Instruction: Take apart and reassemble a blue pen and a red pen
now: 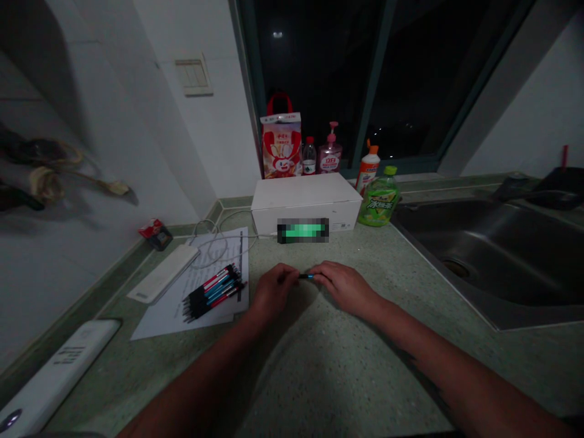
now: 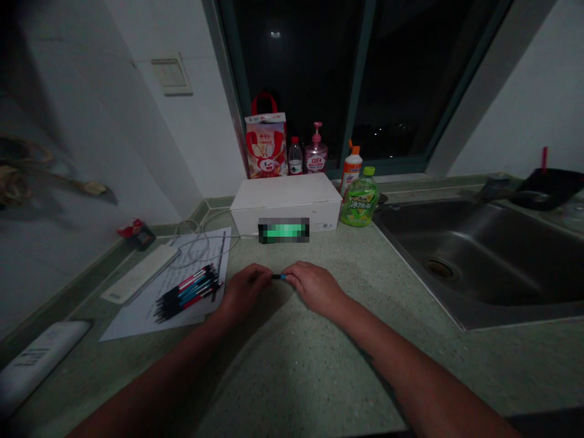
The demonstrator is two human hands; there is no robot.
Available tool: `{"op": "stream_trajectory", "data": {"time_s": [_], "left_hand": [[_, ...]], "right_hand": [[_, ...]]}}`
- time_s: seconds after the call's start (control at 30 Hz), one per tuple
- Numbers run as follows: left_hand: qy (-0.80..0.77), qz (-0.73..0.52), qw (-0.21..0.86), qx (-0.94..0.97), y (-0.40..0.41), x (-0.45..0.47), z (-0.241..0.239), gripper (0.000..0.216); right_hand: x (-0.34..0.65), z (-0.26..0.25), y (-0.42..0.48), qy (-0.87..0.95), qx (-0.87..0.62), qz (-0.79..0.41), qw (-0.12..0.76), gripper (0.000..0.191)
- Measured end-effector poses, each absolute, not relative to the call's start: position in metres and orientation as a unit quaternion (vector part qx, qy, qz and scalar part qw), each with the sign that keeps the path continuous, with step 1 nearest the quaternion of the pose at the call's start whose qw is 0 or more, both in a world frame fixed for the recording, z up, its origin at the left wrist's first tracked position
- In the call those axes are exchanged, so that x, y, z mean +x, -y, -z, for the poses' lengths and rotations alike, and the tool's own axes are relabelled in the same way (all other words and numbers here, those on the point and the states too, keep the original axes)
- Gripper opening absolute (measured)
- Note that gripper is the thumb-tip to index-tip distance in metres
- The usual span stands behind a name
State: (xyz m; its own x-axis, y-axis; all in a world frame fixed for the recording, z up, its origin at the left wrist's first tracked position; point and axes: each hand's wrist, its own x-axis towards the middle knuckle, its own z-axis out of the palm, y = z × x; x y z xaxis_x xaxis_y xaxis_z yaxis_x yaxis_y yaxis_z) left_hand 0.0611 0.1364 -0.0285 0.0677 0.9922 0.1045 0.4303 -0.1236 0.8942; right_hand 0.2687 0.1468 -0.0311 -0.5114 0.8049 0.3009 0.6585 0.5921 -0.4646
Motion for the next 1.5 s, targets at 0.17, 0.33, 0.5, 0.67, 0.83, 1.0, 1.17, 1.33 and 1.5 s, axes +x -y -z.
{"op": "stream_trajectory", "data": {"time_s": [0.17, 0.33, 0.5, 0.67, 0.83, 1.0, 1.17, 1.33, 1.5], "left_hand": [[-0.559, -0.404, 0.375, 0.619, -0.136, 0.06, 0.029, 0.018], [-0.537, -0.42, 0.368, 0.632, -0.137, 0.06, 0.032, 0.017], [-0.554, -0.401, 0.359, 0.635, -0.138, 0.06, 0.033, 0.01], [-0.553, -0.405, 0.361, 0.632, -0.138, 0.06, 0.033, 0.015], [-0.556, -0.408, 0.358, 0.63, -0.138, 0.061, 0.034, 0.014], [-0.564, -0.397, 0.35, 0.634, -0.139, 0.062, 0.033, 0.007], [-0.561, -0.36, 0.34, 0.663, -0.138, 0.059, 0.031, 0.008], [-0.515, -0.36, 0.218, 0.747, -0.136, 0.056, 0.031, 0.009], [-0.531, -0.394, 0.215, 0.719, -0.135, 0.056, 0.036, 0.007]], "right_hand": [[0.269, 0.031, -0.147, 0.856, -0.434, -0.145, 0.241, 0.016], [0.269, 0.03, -0.146, 0.857, -0.434, -0.147, 0.237, 0.016], [0.269, 0.029, -0.147, 0.858, -0.436, -0.142, 0.232, 0.015], [0.269, 0.031, -0.148, 0.859, -0.432, -0.142, 0.236, 0.017], [0.27, 0.034, -0.149, 0.861, -0.427, -0.139, 0.238, 0.015], [0.269, 0.033, -0.147, 0.864, -0.429, -0.137, 0.227, 0.014], [0.268, 0.031, -0.147, 0.862, -0.425, -0.155, 0.23, 0.015], [0.273, 0.03, -0.149, 0.831, -0.416, -0.265, 0.256, 0.019], [0.28, 0.032, -0.158, 0.764, -0.438, -0.328, 0.343, 0.013]]}}
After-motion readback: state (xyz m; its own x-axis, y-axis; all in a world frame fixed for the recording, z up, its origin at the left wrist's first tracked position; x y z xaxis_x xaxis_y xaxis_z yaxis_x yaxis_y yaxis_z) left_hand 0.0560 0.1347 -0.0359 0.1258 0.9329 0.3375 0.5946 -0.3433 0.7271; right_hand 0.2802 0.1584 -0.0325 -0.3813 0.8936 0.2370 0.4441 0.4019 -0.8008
